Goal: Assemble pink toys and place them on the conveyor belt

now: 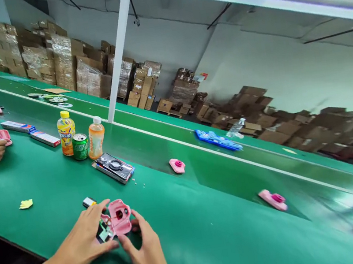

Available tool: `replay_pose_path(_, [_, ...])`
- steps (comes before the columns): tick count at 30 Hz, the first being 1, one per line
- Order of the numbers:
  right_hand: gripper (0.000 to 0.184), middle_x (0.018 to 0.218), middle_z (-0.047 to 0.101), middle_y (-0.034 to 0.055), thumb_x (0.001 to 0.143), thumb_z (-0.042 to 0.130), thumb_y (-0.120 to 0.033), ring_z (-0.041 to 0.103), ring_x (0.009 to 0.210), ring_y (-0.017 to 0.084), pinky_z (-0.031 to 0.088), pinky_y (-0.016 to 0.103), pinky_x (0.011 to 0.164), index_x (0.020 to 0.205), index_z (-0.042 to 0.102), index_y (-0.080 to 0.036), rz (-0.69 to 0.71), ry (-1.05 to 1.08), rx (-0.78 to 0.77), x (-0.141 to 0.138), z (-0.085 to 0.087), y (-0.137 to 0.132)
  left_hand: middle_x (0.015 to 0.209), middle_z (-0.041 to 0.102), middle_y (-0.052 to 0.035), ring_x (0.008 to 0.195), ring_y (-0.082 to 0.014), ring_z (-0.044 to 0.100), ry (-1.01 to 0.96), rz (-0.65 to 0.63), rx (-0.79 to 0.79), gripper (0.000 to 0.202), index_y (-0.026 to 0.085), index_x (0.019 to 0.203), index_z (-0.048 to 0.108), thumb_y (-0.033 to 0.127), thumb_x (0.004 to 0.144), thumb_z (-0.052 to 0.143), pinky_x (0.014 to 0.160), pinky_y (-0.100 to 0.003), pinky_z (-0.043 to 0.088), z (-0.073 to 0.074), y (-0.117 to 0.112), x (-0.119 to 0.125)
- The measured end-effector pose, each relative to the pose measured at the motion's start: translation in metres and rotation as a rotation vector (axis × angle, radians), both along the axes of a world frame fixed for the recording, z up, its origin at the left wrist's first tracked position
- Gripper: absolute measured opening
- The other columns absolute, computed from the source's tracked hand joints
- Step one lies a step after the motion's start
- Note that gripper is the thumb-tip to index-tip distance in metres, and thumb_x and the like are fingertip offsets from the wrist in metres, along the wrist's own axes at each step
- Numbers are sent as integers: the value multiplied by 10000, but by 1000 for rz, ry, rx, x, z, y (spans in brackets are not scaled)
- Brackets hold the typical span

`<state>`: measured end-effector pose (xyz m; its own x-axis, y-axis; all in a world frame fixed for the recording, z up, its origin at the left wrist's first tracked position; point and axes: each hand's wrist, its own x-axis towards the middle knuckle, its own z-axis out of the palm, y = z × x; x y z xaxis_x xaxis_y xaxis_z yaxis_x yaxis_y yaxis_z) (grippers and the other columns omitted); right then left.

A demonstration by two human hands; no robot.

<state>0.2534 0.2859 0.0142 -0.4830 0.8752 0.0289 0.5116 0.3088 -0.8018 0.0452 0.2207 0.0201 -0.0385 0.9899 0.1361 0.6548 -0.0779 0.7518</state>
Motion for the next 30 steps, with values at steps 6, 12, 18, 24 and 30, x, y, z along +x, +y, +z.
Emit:
replay_pose_path(6, [628,917,667,69,919,508,-625,611,785,131,520,244,761,1279,597,-117,-5,77,-151,-2,21,-4,1406,544,-101,1359,-274,445,-19,112,190,423,247,1390,547,320,1016,363,1164,-459,346,-14,-13,-38])
replay_pose_path(12, [451,1286,599,91,956,519,-402,620,1060,136,531,240,859,1341,602,-182,-161,144,386,-21,34,-13,1169,603,-74,1088,-243,520,62,-205,78,180,206,1046,627,329,921,589,973,-367,410,-1,3,-82])
replay_pose_path(18, [208,953,699,18,922,641,-265,648,808,121,463,225,748,1102,725,-201,93,-98,591,-97,26,-20,916,602,-25,841,-170,562,-247,-190,58,132,184,965,482,313,937,477,801,-286,454,-1,0,-58])
replay_pose_path(24, [204,847,649,40,974,532,-227,606,763,116,435,224,718,892,695,-135,36,-61,656,-105,-2,-15,1303,615,-166,1151,-263,644,-929,67,-118,648,152,1367,453,515,858,624,972,-375,528,-14,-9,-40])
replay_pose_path(30, [223,1161,640,45,946,609,-243,631,1007,73,499,155,887,1146,693,-191,261,85,577,-98,12,-7,1256,694,-138,1149,-310,656,-1106,31,-28,748,120,1290,662,668,783,712,1044,-420,512,-4,-13,-25])
